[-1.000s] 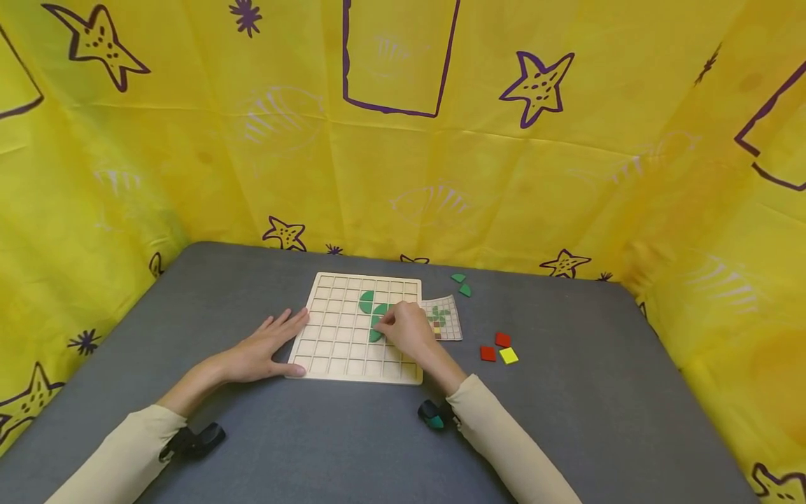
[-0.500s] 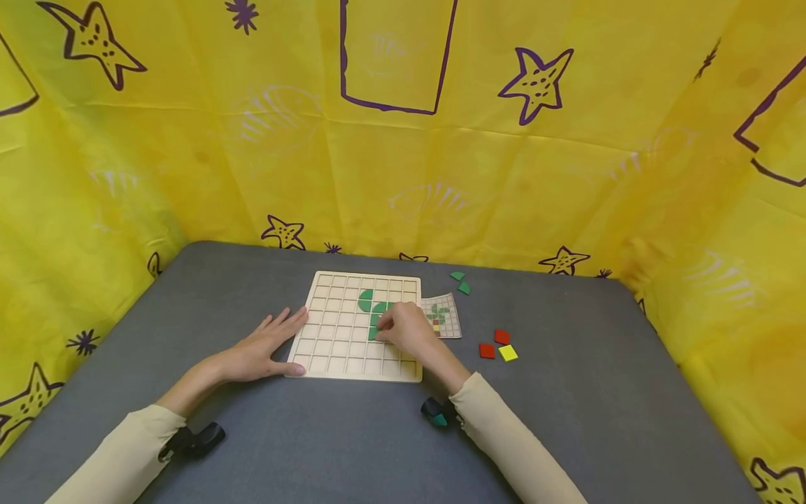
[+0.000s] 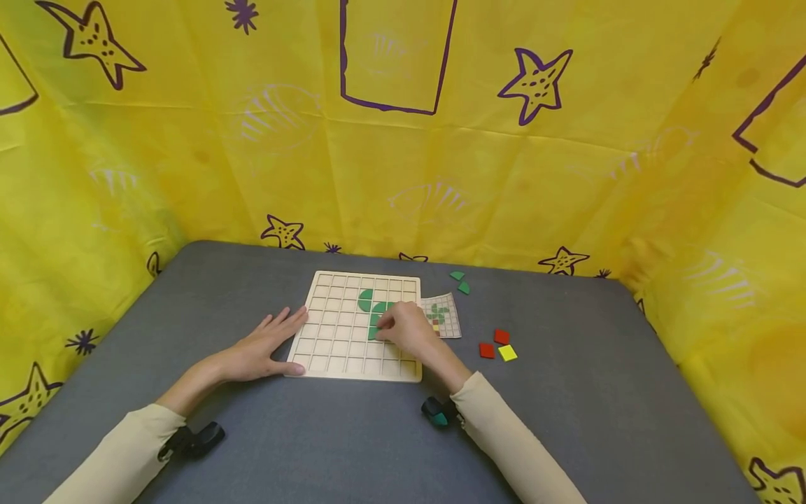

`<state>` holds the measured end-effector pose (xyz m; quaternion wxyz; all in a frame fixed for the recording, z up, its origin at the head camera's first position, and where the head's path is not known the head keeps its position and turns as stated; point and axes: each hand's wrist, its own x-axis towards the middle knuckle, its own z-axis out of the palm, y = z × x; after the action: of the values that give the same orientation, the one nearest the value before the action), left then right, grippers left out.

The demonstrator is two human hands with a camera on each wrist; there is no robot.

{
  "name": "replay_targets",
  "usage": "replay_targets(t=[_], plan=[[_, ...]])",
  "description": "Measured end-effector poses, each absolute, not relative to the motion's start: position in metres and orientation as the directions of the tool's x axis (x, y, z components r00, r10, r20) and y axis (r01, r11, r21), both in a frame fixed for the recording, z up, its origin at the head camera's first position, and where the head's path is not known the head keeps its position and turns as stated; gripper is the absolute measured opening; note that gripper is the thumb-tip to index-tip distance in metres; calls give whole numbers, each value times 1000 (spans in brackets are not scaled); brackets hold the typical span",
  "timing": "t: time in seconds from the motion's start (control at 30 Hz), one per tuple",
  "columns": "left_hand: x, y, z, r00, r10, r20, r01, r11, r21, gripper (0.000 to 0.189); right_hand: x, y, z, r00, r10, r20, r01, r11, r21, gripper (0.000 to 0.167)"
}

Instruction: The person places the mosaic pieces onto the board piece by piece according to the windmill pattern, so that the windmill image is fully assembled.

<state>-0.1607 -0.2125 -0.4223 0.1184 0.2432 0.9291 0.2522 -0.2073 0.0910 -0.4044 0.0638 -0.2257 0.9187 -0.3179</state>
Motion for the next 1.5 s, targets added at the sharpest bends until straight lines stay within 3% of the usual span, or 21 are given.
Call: replay_targets(t=[0.43, 0.83, 1.5], plan=[[-160, -214, -423, -852, 515, -95, 395, 752, 528, 104, -217, 124, -390, -882, -444, 156, -449, 695, -562, 14], [-162, -214, -420, -855, 512, -82, 396, 747, 534, 105, -229, 163, -375, -901, -376, 218, -430, 696, -575, 17], [-157, -213, -421, -854, 509, -110, 379, 753, 538, 103, -253, 198, -395, -940, -278, 200, -342, 767, -543, 14]])
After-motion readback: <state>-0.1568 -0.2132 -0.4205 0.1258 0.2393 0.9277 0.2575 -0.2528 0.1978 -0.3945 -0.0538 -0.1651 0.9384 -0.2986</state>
